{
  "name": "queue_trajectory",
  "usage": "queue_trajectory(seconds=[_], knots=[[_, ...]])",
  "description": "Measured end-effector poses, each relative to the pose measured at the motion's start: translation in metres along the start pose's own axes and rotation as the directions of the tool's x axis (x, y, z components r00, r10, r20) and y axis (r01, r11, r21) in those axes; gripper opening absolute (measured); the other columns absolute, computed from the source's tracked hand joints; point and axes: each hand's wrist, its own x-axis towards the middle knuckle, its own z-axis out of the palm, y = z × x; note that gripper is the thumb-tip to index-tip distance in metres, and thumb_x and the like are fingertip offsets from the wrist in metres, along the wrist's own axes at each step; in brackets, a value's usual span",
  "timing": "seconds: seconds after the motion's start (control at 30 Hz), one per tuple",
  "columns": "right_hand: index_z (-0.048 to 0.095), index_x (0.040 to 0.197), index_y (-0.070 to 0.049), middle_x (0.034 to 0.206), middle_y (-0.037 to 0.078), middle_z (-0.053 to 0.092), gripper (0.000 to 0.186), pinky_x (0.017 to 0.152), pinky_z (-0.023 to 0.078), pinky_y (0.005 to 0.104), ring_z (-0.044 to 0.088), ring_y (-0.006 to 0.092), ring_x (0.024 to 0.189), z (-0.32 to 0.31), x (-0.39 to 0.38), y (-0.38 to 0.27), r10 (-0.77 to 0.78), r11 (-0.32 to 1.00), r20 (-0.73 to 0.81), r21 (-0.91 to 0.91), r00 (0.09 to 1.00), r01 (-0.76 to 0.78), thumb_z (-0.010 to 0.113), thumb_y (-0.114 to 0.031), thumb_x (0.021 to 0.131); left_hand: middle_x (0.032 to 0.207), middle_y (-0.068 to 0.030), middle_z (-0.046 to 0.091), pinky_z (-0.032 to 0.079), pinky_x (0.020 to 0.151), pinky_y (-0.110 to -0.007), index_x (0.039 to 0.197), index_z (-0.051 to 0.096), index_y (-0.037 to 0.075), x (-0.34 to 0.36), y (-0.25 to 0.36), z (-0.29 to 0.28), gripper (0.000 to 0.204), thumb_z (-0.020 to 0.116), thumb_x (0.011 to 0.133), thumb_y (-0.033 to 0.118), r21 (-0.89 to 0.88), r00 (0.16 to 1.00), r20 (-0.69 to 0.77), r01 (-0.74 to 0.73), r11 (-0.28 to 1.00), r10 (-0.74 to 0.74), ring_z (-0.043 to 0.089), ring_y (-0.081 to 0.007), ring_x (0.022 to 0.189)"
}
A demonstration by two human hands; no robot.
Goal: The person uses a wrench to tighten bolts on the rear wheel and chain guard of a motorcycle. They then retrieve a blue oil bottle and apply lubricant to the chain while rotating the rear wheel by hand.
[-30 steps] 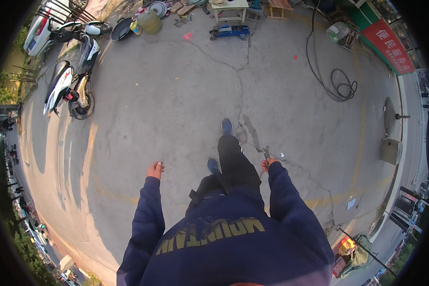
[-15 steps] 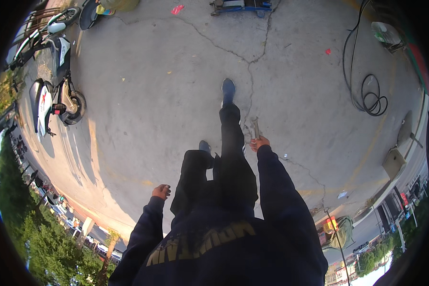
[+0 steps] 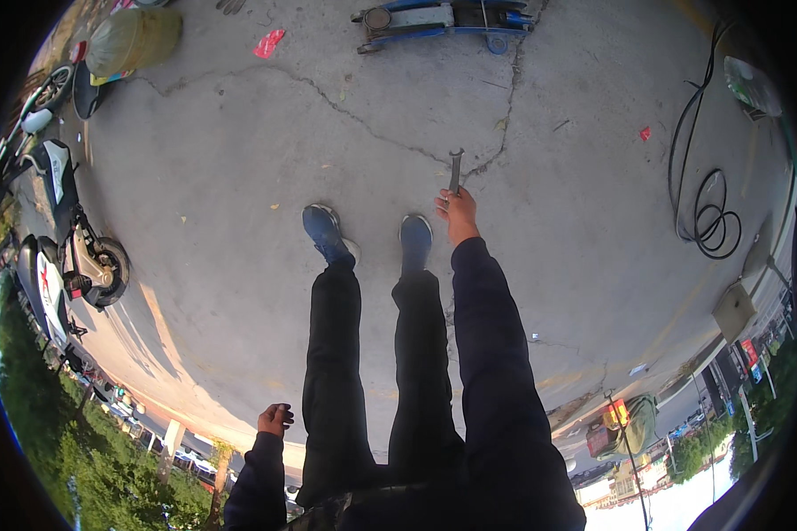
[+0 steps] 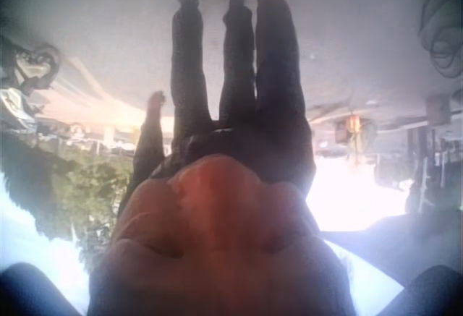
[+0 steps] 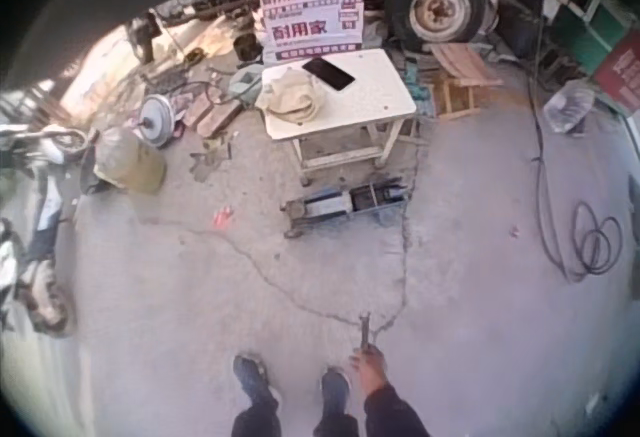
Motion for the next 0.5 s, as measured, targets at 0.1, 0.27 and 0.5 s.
queue_trajectory(seconds=[0.1,0.27,0.5], knots=[[0.046,0.140,0.003,0.111,0.021,0.070,0.046,0.080,0.058,0.0476,0.071,0.0355,0.100,0.015,0.022,-0.009,-0.224,0.923,-0.045,-0.331,0.974,0.197,0.056,-0.018,0.101,0.083,-0.0074,0.073,0.050,0.059,-0.028,0.107,0.071,0.005,0.004,0.005,-0.016,0.030,0.061,0.103,0.032,-0.019,0.998,-0.041,0.055,0.998,-0.056,0.068,-0.0148,0.067],[0.045,0.142,0.005,0.120,0.034,0.066,0.058,0.099,0.050,0.0545,0.062,0.0510,0.114,-0.029,-0.029,0.050,-0.167,0.545,0.021,-0.831,0.986,0.110,0.061,-0.024,0.094,0.084,-0.0063,0.073,0.051,0.060,-0.029,0.107,0.071,0.006,0.002,0.030,-0.030,0.029,0.060,0.103,0.032,0.024,0.999,0.020,0.032,0.999,-0.033,0.069,-0.0146,0.069],[0.065,0.126,-0.005,0.094,0.012,0.073,0.031,0.058,0.055,0.0350,0.072,0.0201,0.072,-0.104,-0.153,0.104,-0.065,0.625,0.083,-0.773,0.994,0.106,0.058,-0.017,0.098,0.085,-0.0059,0.073,0.052,0.060,-0.031,0.112,0.069,0.007,-0.065,0.078,-0.055,0.028,0.056,0.105,0.031,0.038,0.988,0.022,-0.151,0.988,0.150,0.069,-0.0156,0.069]])
